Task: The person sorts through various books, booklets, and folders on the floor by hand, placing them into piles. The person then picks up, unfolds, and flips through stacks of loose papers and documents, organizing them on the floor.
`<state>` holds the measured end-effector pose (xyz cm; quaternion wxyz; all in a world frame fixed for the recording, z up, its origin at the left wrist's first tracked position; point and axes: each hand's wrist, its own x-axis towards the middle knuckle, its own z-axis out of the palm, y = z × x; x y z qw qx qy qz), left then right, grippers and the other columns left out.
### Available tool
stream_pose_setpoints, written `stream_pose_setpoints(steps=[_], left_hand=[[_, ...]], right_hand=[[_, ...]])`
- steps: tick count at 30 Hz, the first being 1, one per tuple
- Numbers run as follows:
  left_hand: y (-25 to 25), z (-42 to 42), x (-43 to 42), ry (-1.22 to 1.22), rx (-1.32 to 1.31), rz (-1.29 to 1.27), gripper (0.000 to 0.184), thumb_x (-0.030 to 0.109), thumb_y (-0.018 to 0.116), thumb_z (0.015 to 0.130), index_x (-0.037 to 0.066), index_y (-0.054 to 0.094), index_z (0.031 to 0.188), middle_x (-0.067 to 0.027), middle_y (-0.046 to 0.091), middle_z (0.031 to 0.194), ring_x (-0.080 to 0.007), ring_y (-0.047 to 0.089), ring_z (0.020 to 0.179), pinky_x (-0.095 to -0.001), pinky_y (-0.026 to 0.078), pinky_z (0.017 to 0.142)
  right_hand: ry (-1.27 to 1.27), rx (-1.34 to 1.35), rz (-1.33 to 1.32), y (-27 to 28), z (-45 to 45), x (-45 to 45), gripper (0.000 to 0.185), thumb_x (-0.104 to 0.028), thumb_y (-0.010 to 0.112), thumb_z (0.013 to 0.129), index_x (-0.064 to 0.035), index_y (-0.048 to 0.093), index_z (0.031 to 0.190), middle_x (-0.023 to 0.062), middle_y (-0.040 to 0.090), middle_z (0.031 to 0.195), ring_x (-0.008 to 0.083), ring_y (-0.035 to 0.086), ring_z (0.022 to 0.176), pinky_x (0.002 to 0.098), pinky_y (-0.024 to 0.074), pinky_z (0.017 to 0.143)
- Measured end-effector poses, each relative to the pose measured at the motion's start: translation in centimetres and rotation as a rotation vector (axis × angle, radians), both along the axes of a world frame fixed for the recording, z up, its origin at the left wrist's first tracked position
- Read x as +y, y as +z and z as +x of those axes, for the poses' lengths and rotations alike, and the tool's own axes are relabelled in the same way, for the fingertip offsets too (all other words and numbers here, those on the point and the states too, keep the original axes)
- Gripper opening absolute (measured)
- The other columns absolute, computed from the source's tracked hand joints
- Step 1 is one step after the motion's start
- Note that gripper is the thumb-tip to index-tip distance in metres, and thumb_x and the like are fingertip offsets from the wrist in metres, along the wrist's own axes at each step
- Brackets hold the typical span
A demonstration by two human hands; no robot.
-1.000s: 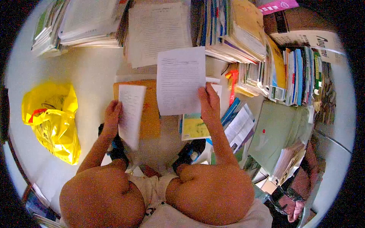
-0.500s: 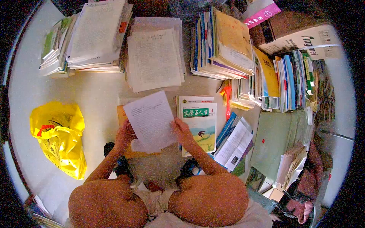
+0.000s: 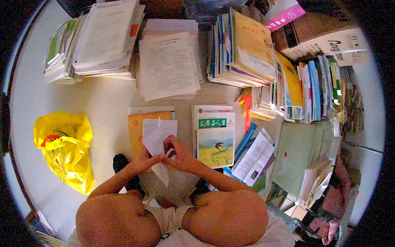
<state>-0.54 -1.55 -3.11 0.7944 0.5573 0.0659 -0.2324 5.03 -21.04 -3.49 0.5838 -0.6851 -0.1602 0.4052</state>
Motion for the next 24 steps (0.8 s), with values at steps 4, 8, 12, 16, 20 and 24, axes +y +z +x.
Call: stream_pose_setpoints(steps=[4, 8, 12, 16, 20, 24], left_hand=[[0.4, -0.4, -0.4, 0.11, 0.03, -0.142, 0.073, 0.014, 0.077, 0.084, 0.006, 0.031, 0.14, -0.0097, 0.057, 0.113, -0.0173, 0.061, 0.096, -0.0322, 0.056, 0.076], [0.4, 0.2, 0.3, -0.008, -0.078, -0.026, 0.053, 0.011, 0.077, 0.083, 0.008, 0.038, 0.119, -0.0073, 0.056, 0.103, -0.0153, 0.06, 0.092, -0.0313, 0.056, 0.074], [1.0, 0.5, 0.0, 0.016, -0.002, -0.107, 0.044, 0.011, 0.076, 0.085, 0.01, 0.036, 0.104, -0.0038, 0.052, 0.095, -0.0123, 0.058, 0.089, -0.0294, 0.055, 0.073], [0.8, 0.3, 0.0, 0.02, -0.052, -0.119, 0.041, 0.011, 0.074, 0.087, 0.009, 0.038, 0.105, -0.0037, 0.052, 0.094, -0.0114, 0.058, 0.089, -0.0282, 0.054, 0.071], [-0.2, -0.2, 0.1, 0.001, -0.073, -0.132, 0.04, 0.011, 0.074, 0.087, 0.009, 0.039, 0.105, -0.0042, 0.053, 0.095, -0.0116, 0.059, 0.089, -0.0278, 0.054, 0.071], [0.4, -0.1, 0.4, -0.018, -0.006, -0.189, 0.031, 0.014, 0.075, 0.087, 0.007, 0.046, 0.095, -0.0037, 0.055, 0.093, -0.0104, 0.059, 0.085, -0.0266, 0.053, 0.073]], right_hand=[[0.005, 0.05, 0.039, 2.4, 0.5, 0.0, 0.052, -0.025, 0.081, 0.08, -0.0107, 0.043, 0.112, 0.0054, 0.053, 0.104, 0.019, 0.058, 0.1, 0.0331, 0.0558, 0.073], [0.079, 0.072, 0.066, 3.9, 0.9, 0.1, 0.051, -0.019, 0.083, 0.078, -0.0103, 0.045, 0.11, 0.0064, 0.054, 0.103, 0.019, 0.059, 0.1, 0.0335, 0.0566, 0.076], [0.087, 0.048, 0.081, 3.5, 0.9, -0.1, 0.044, -0.018, 0.082, 0.08, -0.0091, 0.047, 0.107, 0.0067, 0.056, 0.102, 0.0191, 0.061, 0.097, 0.0342, 0.0569, 0.078], [0.073, 0.039, 0.136, 3.5, 1.0, -0.1, 0.042, -0.019, 0.08, 0.081, -0.008, 0.048, 0.106, 0.0069, 0.057, 0.1, 0.0192, 0.062, 0.093, 0.0346, 0.057, 0.079], [0.067, 0.088, 0.158, 3.1, 1.0, -0.1, 0.041, -0.021, 0.079, 0.083, -0.0067, 0.048, 0.106, 0.0071, 0.058, 0.097, 0.02, 0.064, 0.091, 0.0357, 0.057, 0.08], [0.085, 0.072, 0.183, 3.9, 1.4, -0.2, 0.041, -0.022, 0.078, 0.084, -0.0054, 0.048, 0.106, 0.0095, 0.062, 0.097, 0.0209, 0.066, 0.09, 0.0366, 0.0575, 0.08]])
